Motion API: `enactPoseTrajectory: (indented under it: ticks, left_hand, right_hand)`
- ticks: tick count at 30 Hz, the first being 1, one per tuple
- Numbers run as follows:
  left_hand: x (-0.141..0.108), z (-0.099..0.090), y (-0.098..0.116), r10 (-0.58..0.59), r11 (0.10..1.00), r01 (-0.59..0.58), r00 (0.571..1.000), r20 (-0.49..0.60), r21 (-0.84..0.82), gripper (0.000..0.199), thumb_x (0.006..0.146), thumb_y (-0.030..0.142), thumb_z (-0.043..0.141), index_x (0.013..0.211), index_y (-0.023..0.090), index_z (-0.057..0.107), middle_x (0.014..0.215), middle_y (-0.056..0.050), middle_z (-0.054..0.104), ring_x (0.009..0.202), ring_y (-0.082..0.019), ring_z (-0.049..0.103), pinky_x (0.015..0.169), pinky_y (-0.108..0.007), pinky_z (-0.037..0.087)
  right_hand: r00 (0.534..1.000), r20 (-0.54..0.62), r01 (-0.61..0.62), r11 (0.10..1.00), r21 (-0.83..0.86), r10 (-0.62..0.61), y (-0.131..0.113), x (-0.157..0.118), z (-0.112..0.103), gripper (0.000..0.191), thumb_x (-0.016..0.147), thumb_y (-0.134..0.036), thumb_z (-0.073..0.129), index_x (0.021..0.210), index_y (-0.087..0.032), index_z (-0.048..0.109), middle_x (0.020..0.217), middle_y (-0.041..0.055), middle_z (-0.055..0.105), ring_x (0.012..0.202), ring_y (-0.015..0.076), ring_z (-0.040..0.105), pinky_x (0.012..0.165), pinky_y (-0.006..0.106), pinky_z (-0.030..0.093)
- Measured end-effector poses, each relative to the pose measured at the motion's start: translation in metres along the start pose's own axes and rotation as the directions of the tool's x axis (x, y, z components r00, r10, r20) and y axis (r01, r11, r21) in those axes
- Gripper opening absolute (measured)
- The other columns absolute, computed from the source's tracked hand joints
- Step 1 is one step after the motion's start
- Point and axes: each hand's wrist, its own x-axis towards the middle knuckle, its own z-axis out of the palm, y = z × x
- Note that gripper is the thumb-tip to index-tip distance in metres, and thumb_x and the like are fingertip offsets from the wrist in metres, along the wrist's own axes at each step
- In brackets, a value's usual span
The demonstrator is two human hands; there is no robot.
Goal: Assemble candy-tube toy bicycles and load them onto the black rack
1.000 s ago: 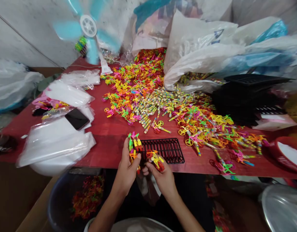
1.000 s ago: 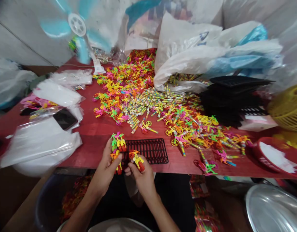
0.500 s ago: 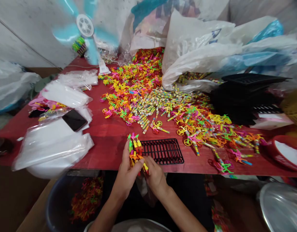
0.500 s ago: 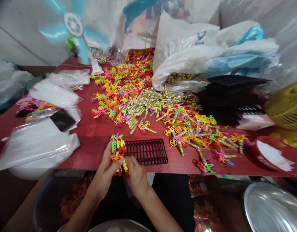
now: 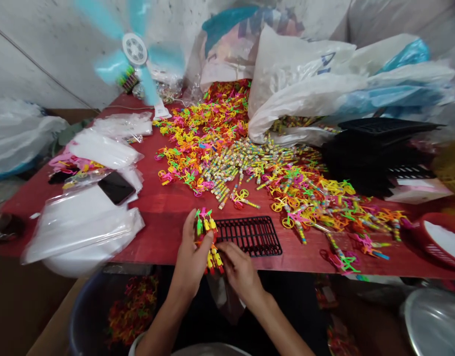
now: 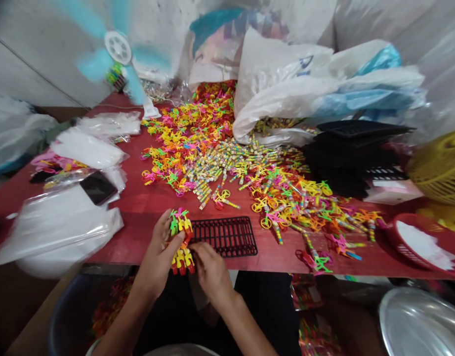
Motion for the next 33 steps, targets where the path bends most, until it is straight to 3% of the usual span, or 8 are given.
enactPoseTrajectory:
  ticks: [5, 9, 12, 15, 18, 22, 27, 33]
  left_hand:
    - [0.0, -0.002, 0.0, -0.066, 0.996, 0.068, 0.997, 0.036, -0.058, 0.054, 0.086, 0.034, 0.055, 0.137, 0.023, 0.038, 0.141, -0.008, 0.047, 0.129, -0.022, 0.046, 0.107, -0.037, 0.038]
    - [0.007, 0.002, 0.0, 0.028, 0.996, -0.029, 1.0, 0.008, 0.083, 0.078, 0.074, 0.025, 0.068, 0.143, 0.024, 0.029, 0.143, -0.01, 0.044, 0.129, -0.025, 0.045, 0.108, -0.04, 0.037]
    - [0.012, 0.004, 0.004, 0.039, 0.982, -0.034, 0.999, -0.021, 0.184, 0.078, 0.067, 0.012, 0.066, 0.139, 0.021, 0.037, 0.133, -0.01, 0.052, 0.122, -0.026, 0.051, 0.106, -0.042, 0.038]
    - [0.013, 0.007, 0.009, -0.002, 0.967, 0.014, 0.999, -0.047, 0.254, 0.073, 0.063, 0.004, 0.059, 0.133, 0.02, 0.044, 0.124, -0.008, 0.058, 0.115, -0.025, 0.055, 0.104, -0.041, 0.04]
    - [0.013, 0.01, 0.012, 0.024, 0.952, 0.002, 0.996, -0.082, 0.306, 0.07, 0.063, 0.004, 0.057, 0.13, 0.019, 0.046, 0.124, -0.009, 0.057, 0.117, -0.026, 0.054, 0.104, -0.042, 0.04]
    - [0.01, 0.006, 0.003, 0.114, 0.942, -0.084, 0.991, -0.075, 0.324, 0.067, 0.066, 0.009, 0.057, 0.131, 0.021, 0.045, 0.131, -0.009, 0.052, 0.125, -0.026, 0.047, 0.109, -0.043, 0.035]
    - [0.017, -0.013, -0.007, 0.077, 0.979, -0.099, 0.989, 0.127, 0.178, 0.07, 0.077, 0.027, 0.062, 0.14, 0.022, 0.033, 0.143, -0.012, 0.042, 0.134, -0.027, 0.039, 0.111, -0.045, 0.031]
    - [0.042, -0.006, 0.009, 0.14, 0.957, -0.169, 0.981, 0.132, 0.238, 0.055, 0.081, 0.037, 0.061, 0.132, 0.021, 0.046, 0.14, -0.011, 0.048, 0.131, -0.026, 0.042, 0.11, -0.043, 0.032]
  right_hand:
    - [0.964, -0.244, -0.184, 0.935, -0.303, 0.111, 0.024, 0.044, -0.046, 0.026, 0.092, -0.019, 0.041, 0.105, -0.02, 0.064, 0.099, 0.0085, 0.063, 0.087, 0.0197, 0.062, 0.075, 0.03, 0.049]
    - [0.963, -0.153, -0.267, 0.723, -0.637, 0.221, 0.044, 0.088, -0.07, 0.021, 0.087, -0.018, 0.052, 0.103, -0.019, 0.066, 0.096, 0.0085, 0.062, 0.085, 0.0209, 0.06, 0.07, 0.029, 0.044]
    - [0.956, -0.109, -0.268, 0.666, -0.696, 0.272, 0.048, 0.1, -0.076, 0.014, 0.085, -0.018, 0.054, 0.092, -0.018, 0.066, 0.089, 0.0073, 0.061, 0.077, 0.0192, 0.059, 0.065, 0.028, 0.041]
    - [0.944, -0.245, -0.325, 0.765, -0.556, 0.222, 0.046, 0.092, -0.074, 0.012, 0.086, -0.024, 0.054, 0.091, -0.017, 0.061, 0.092, 0.0076, 0.06, 0.074, 0.0184, 0.058, 0.064, 0.029, 0.042]
    - [0.909, -0.316, -0.349, 0.912, -0.215, 0.273, 0.04, 0.076, -0.062, 0.017, 0.081, -0.033, 0.06, 0.087, -0.018, 0.056, 0.082, 0.0036, 0.061, 0.068, 0.0165, 0.057, 0.064, 0.028, 0.044]
    - [0.879, -0.236, -0.355, 0.898, 0.259, 0.415, 0.033, 0.058, -0.038, 0.032, 0.073, -0.04, 0.068, 0.092, -0.019, 0.054, 0.074, -0.0017, 0.06, 0.063, 0.0146, 0.058, 0.062, 0.027, 0.048]
    - [0.885, -0.211, -0.364, 0.9, 0.241, 0.414, 0.029, 0.055, -0.025, 0.022, 0.073, -0.038, 0.066, 0.081, -0.02, 0.058, 0.077, 0.0025, 0.065, 0.071, 0.0186, 0.061, 0.068, 0.031, 0.051]
    - [0.896, -0.039, -0.385, 0.819, 0.426, 0.442, 0.021, 0.057, -0.004, 0.022, 0.078, -0.034, 0.057, 0.095, -0.022, 0.054, 0.069, -0.0008, 0.065, 0.057, 0.0182, 0.063, 0.057, 0.03, 0.053]
